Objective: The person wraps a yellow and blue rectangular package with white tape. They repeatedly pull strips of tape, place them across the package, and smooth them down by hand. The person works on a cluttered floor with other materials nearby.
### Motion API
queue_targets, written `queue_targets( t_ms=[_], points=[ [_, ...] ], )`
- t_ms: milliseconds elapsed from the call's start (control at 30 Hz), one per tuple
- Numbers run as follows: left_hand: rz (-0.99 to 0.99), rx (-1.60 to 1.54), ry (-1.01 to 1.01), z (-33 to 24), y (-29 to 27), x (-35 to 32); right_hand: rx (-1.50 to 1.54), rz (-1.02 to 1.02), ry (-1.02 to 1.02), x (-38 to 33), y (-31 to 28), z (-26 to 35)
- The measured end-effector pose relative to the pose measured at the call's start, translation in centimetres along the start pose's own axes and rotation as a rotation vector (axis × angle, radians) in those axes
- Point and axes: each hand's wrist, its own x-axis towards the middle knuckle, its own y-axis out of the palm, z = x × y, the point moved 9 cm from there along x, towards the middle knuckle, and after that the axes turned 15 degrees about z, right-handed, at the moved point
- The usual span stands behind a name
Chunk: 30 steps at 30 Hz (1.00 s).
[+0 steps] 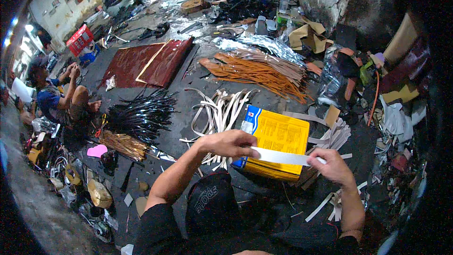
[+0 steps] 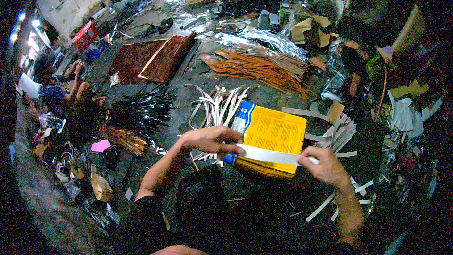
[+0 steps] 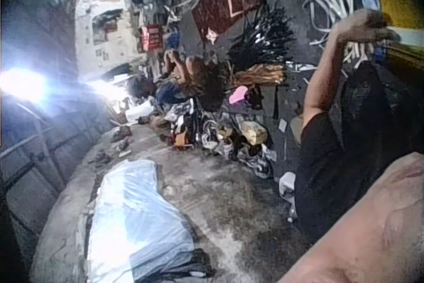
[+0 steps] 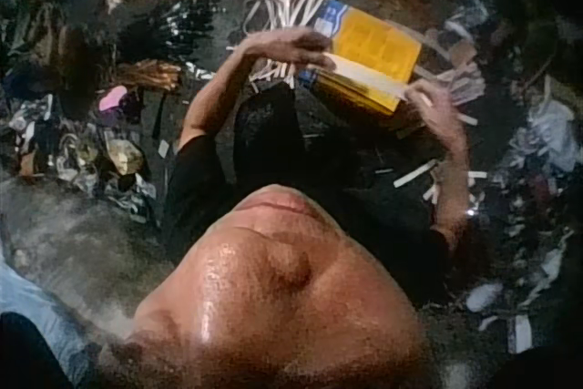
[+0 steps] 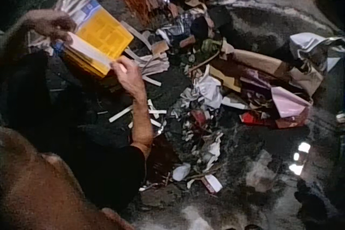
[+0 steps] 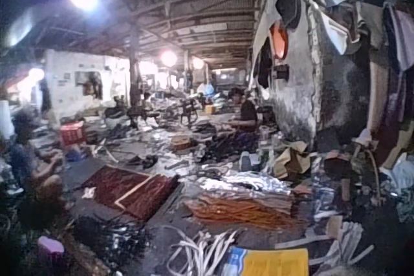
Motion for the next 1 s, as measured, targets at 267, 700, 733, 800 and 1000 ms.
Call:
queue_targets(
  t_ms=[267,700,733,800,1000],
  points=[
    [-0.253,-0.231,-0.079,9.4,-1.4,-1.8,0.04,0.015,0.272,-3.3,-1.0,-10.9],
    [-0.833,-0.413,-0.013,14.6,-0.2,-0.7,-0.217,-0.235,-0.403,12.6,7.2,2.4],
    [-0.825,-0.411,-0.046,14.8,-0.1,-0.5,-0.203,-0.252,-0.44,13.9,8.2,2.9],
    [-0.814,-0.404,-0.118,15.0,0.0,-0.8,-0.204,-0.284,-0.432,15.7,9.2,3.7],
    [-0.907,-0.502,-0.09,15.1,-0.1,-1.0,-0.062,-0.289,-0.497,17.9,10.3,2.7]
  ],
)
